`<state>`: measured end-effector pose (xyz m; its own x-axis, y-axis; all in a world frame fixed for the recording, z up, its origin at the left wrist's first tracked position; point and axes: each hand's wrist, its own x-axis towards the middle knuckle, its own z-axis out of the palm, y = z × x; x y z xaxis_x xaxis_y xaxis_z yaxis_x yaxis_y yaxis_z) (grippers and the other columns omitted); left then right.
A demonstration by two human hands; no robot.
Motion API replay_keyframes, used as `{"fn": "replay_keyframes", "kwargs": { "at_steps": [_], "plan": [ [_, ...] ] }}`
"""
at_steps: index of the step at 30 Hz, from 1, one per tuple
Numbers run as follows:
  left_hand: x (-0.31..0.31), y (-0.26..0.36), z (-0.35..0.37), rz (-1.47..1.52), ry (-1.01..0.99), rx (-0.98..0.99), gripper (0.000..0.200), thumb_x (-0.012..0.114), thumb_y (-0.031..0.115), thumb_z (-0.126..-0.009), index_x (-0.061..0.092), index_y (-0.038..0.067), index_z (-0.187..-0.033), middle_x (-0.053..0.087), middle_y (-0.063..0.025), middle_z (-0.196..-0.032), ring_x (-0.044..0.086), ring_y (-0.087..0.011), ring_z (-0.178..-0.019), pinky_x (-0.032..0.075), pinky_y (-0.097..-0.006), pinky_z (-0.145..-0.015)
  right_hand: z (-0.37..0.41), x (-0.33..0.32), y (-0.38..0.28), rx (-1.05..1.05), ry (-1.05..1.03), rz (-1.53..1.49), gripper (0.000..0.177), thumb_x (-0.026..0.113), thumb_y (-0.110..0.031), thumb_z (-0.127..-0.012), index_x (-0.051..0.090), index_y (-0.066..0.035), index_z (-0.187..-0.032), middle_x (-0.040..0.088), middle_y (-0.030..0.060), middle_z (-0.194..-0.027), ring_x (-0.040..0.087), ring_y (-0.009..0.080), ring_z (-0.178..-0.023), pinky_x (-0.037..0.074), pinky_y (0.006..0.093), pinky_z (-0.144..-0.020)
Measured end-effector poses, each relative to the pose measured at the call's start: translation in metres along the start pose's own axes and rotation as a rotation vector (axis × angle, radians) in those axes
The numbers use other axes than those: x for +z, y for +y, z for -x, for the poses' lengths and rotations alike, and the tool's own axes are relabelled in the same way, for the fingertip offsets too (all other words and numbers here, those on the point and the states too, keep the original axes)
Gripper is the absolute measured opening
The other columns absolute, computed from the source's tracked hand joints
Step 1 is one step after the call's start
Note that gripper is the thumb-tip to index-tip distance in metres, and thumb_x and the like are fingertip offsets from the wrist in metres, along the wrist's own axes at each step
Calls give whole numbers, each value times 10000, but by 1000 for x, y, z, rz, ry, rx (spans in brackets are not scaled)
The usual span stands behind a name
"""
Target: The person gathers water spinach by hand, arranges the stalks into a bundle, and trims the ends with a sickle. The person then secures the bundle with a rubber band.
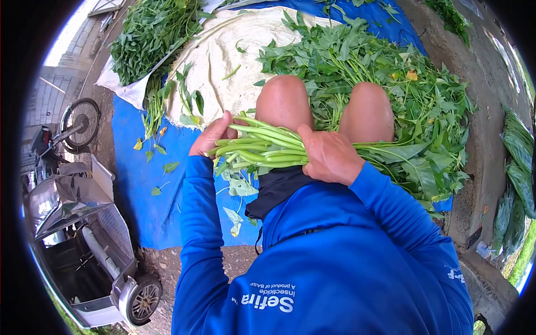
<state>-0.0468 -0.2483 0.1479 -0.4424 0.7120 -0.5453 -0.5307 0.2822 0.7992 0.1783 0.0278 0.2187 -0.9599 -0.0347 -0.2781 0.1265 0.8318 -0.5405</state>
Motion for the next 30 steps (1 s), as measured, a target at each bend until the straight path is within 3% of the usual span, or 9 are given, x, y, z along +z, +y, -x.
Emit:
{"fn": "replay_keyframes", "kwargs": {
  "at_steps": [2, 6, 9, 13, 16, 17, 20, 25, 30],
  "plan": [
    [33, -4, 17, 510, 547, 289, 665, 596, 656, -1042, 701, 10, -1160, 664, 0, -749, 668, -91, -667, 479, -220, -538, -2, -9, 12, 39, -31, -163, 505, 757, -132, -760, 528, 6, -1189, 732, 279, -929, 726, 471, -875, 572, 554, -780],
    [-1, -66, 66, 266, -310, 230, 778, 746, 645, -944, 599, 19, -1381, 752, -152, -1109, 779, -255, -1023, 645, -342, -817, -2, -52, 26, 10, -29, -499, 656, 757, -150, -754, 522, 16, -1344, 737, 303, -1025, 731, 472, -947, 573, 519, -835],
    [180, 10, 43, 184, -160, 545, 1135, 892, 667, -772, 433, -21, -1549, 638, -218, -1392, 645, -330, -1320, 550, -447, -1071, 7, -94, -5, -95, 115, -566, 731, 797, -186, -748, 528, 15, -1397, 748, 280, -1035, 735, 464, -914, 568, 499, -799],
    [246, 98, 8, 467, 103, 802, 1423, 930, 747, -632, 275, -11, -1643, 515, -225, -1561, 568, -362, -1423, 488, -486, -1168, 12, -137, -54, -187, 453, -232, 969, 772, -257, -851, 305, -29, -1669, 712, 278, -1320, 720, 477, -1123, 565, 500, -952],
    [254, 158, 16, 334, 47, 1201, 1405, 919, 749, -648, 281, -15, -1639, 526, -223, -1546, 568, -351, -1417, 477, -473, -1184, 12, -174, -87, -337, 660, -101, 1026, 787, -267, -865, 230, -36, -1695, 620, 297, -1447, 664, 498, -1227, 550, 503, -1015],
    [265, 186, 35, 480, -63, 1334, 1038, 1005, 378, -744, 473, -16, -1543, 614, -151, -1441, 601, -262, -1345, 490, -425, -1155, 10, -184, -99, -412, 716, -80, 1070, 802, -260, -861, 185, -31, -1704, 576, 304, -1497, 640, 505, -1267, 544, 500, -1038],
    [229, 251, 94, -141, 161, 1256, 1018, 934, 343, -781, 419, -31, -1575, 570, -260, -1510, 571, -350, -1419, 467, -491, -1195, 4, -206, -140, -615, 790, -254, 1183, 840, -229, -827, 86, -1, -1710, 507, 331, -1557, 607, 520, -1315, 534, 496, -1073],
    [224, 301, 155, -562, 12, 933, 766, 888, 129, -738, 580, -26, -1422, 685, -150, -1265, 660, -261, -1169, 519, -424, -1054, 47, -191, -147, -537, 593, -49, 1309, 832, -263, -851, -141, 103, -1645, 599, 369, -1228, 673, 506, -971, 563, 529, -874],
    [212, 150, 66, -208, -328, 137, 529, 853, 51, -789, 654, -4, -1276, 717, -103, -1030, 714, -212, -849, 612, -360, -762, 96, -68, -28, -344, 149, -557, 1202, 802, -322, -942, -56, 126, -1655, 670, 387, -1144, 747, 435, -986, 607, 412, -850]
  ]
}}
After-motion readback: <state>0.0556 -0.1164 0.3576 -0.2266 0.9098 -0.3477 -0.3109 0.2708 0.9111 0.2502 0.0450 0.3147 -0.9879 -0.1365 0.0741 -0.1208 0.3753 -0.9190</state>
